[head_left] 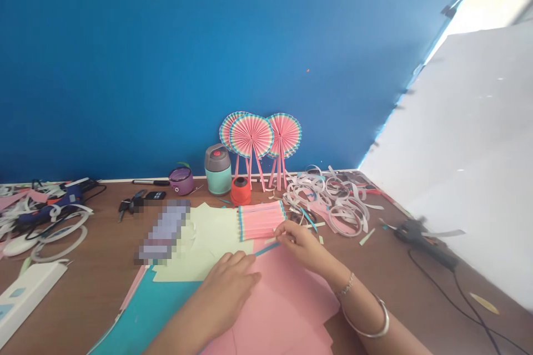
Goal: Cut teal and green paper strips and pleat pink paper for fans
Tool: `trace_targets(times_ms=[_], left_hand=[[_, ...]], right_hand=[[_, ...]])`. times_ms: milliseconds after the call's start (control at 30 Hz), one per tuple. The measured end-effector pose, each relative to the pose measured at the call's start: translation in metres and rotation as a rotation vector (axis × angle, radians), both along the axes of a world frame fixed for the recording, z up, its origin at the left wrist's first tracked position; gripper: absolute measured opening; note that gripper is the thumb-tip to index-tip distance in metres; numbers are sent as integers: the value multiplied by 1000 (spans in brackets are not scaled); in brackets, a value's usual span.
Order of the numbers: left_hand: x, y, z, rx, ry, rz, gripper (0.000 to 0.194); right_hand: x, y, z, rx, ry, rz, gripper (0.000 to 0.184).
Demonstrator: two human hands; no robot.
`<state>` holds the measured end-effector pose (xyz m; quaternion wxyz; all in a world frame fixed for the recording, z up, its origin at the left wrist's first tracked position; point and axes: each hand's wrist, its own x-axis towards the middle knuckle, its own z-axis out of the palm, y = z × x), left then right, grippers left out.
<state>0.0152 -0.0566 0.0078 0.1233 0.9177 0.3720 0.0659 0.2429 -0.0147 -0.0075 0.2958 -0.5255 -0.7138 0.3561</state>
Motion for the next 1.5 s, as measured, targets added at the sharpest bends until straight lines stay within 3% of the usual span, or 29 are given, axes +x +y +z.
trace_targets(times_ms=[167, 367, 533, 733, 900, 1100, 1333, 1500], left_hand=[[1, 1, 1, -34, 12, 54, 27], [-2, 2, -2, -14, -36, 60, 33], [-6, 13, 1, -172, -176, 73, 30], [-5, 30, 5, -320, -506, 437, 18], [-7, 35, 3, -342, -580, 438, 15], [-12, 36, 3, -328, -565, 401, 12], [-30, 45, -1, -396, -387, 511, 13], [-33, 45, -1, -359, -251, 544, 12]], right_hand=[[0, -5, 0, -165, -86, 134, 12], [5, -8, 0, -319, -182, 177, 18], [3, -6, 2, -314, -33, 132, 14], [-19, -6, 10, -288, 190, 5, 8], [-41, -12, 12, -211, 204, -25, 9], [-45, -16, 10, -177, 183, 17, 12], [-33, -8, 1, -106, 60, 13, 18], [-29, -6, -5, -16, -99, -27, 19]])
